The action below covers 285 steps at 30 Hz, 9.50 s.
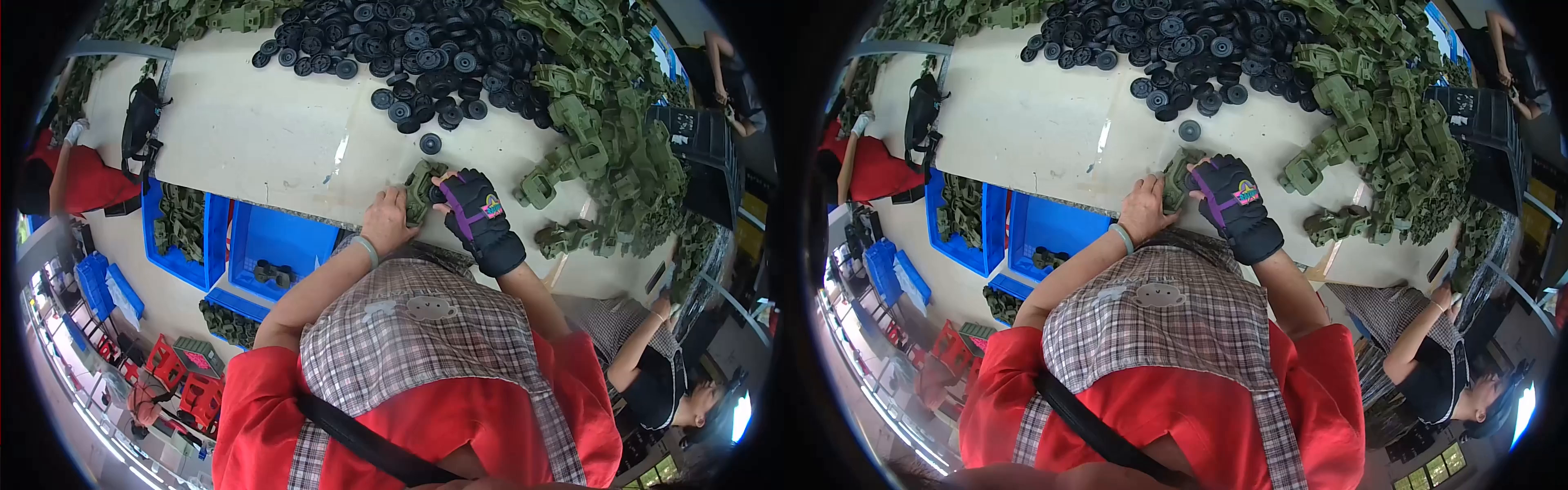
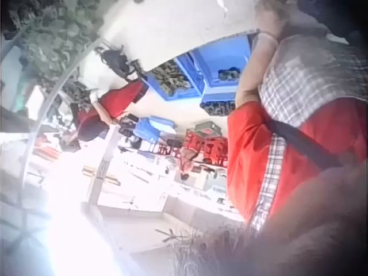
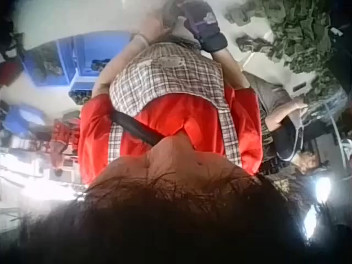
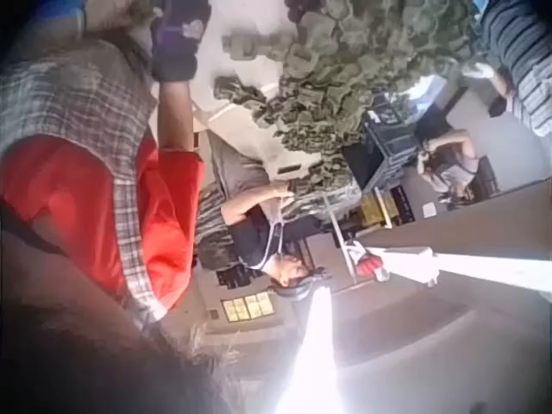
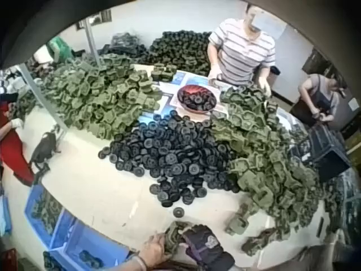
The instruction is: The person assembles toy vehicles by attaching wheels onto toy vehicle bodies by hand and placing the assembled toys into a plastic bin.
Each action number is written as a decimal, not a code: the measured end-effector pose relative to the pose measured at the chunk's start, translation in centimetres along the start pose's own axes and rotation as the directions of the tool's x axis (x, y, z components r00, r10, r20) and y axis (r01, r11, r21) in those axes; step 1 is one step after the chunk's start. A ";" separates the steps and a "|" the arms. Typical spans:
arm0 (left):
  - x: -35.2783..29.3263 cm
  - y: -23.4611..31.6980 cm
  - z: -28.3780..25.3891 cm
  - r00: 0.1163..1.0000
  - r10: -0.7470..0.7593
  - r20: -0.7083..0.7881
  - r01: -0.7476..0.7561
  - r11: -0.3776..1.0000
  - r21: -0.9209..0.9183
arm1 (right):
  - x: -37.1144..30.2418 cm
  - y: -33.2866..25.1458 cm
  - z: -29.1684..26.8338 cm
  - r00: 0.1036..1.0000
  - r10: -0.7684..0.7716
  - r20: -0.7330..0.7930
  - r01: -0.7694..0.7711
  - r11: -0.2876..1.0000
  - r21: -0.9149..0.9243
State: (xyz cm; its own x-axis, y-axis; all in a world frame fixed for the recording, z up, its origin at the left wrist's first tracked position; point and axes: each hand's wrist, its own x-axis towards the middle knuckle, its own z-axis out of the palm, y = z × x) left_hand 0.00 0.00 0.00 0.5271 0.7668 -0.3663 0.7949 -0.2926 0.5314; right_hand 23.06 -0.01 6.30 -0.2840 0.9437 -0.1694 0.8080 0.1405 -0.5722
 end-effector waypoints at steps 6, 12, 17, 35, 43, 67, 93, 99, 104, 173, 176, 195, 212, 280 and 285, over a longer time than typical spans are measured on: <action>0.1 0.2 0.2 1.000 -0.018 -0.005 0.018 1.000 0.001 | -0.4 0.6 1.4 0.994 -0.050 -0.100 0.051 0.999 0.007; 0.0 -0.4 0.7 0.999 -0.008 -0.032 0.008 1.000 0.000 | 0.2 -0.6 -0.6 0.970 -0.031 -0.241 0.021 0.999 -0.042; 0.3 -0.4 0.4 1.000 0.000 0.015 0.000 1.000 0.004 | 5.0 -1.5 -1.3 0.920 -0.230 -0.317 0.227 0.973 -0.047; 0.6 -1.3 1.8 0.999 0.015 0.040 -0.012 0.998 -0.064 | 8.3 -1.2 1.6 0.847 -0.518 -0.118 0.492 0.849 -0.195; 0.7 -1.2 2.1 0.997 0.018 -0.068 -0.025 0.994 -0.104 | 7.8 -1.5 4.1 0.907 0.208 -0.365 -0.214 0.977 0.024; -2.4 -2.6 -6.2 0.937 -0.169 -0.305 0.068 0.946 -0.318 | 2.9 3.8 0.7 0.978 0.149 -0.147 -0.143 0.988 0.049; -1.6 -2.0 -4.5 0.907 0.344 -0.242 -0.219 0.877 0.429 | -0.8 -0.7 -0.3 0.975 0.106 -0.194 -0.065 0.976 0.208; -1.2 -1.9 -3.9 0.936 0.276 -0.218 -0.172 0.900 0.400 | 0.1 -1.7 -1.5 0.996 0.010 -0.093 0.001 0.993 0.118; 1.1 -3.7 -4.1 0.976 0.174 -0.132 -0.107 0.908 0.406 | 2.2 -1.9 -1.6 0.996 -0.064 -0.069 0.064 0.998 0.003; -0.8 -5.0 -5.4 0.954 0.147 -0.263 -0.113 0.984 0.138 | 9.8 0.7 4.4 0.932 0.361 0.014 -0.234 0.573 0.786; -3.1 -5.6 -6.6 0.965 -0.008 -0.262 -0.008 0.998 -0.061 | 10.4 -0.6 0.9 0.993 0.121 -0.017 -0.107 0.929 0.354; 2.3 -8.9 0.8 0.956 -0.225 0.188 0.286 0.579 -0.764 | 3.9 3.3 1.9 0.968 0.220 -0.124 -0.228 0.972 -0.051; -0.6 -3.2 -0.7 0.991 -0.131 -0.041 0.119 0.968 -0.220 | 4.7 1.1 -0.6 0.988 0.114 -0.107 -0.104 0.990 0.093; 1.6 0.1 1.9 0.856 -0.456 0.244 0.279 0.009 -0.960 | 12.8 1.4 0.1 0.971 -0.015 -0.238 -0.053 0.960 -0.275; 1.5 -0.7 -0.5 0.860 -0.379 0.343 0.391 0.057 -0.918 | 8.8 2.5 0.0 0.965 -0.145 -0.218 0.067 0.941 -0.332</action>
State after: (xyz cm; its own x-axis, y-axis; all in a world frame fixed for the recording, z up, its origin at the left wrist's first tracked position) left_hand 0.04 1.65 -0.50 0.2547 0.5742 -0.7781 -0.0238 0.8081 0.5886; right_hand 22.60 8.63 3.32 -0.2791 0.9556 0.0946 0.9127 0.2946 -0.2833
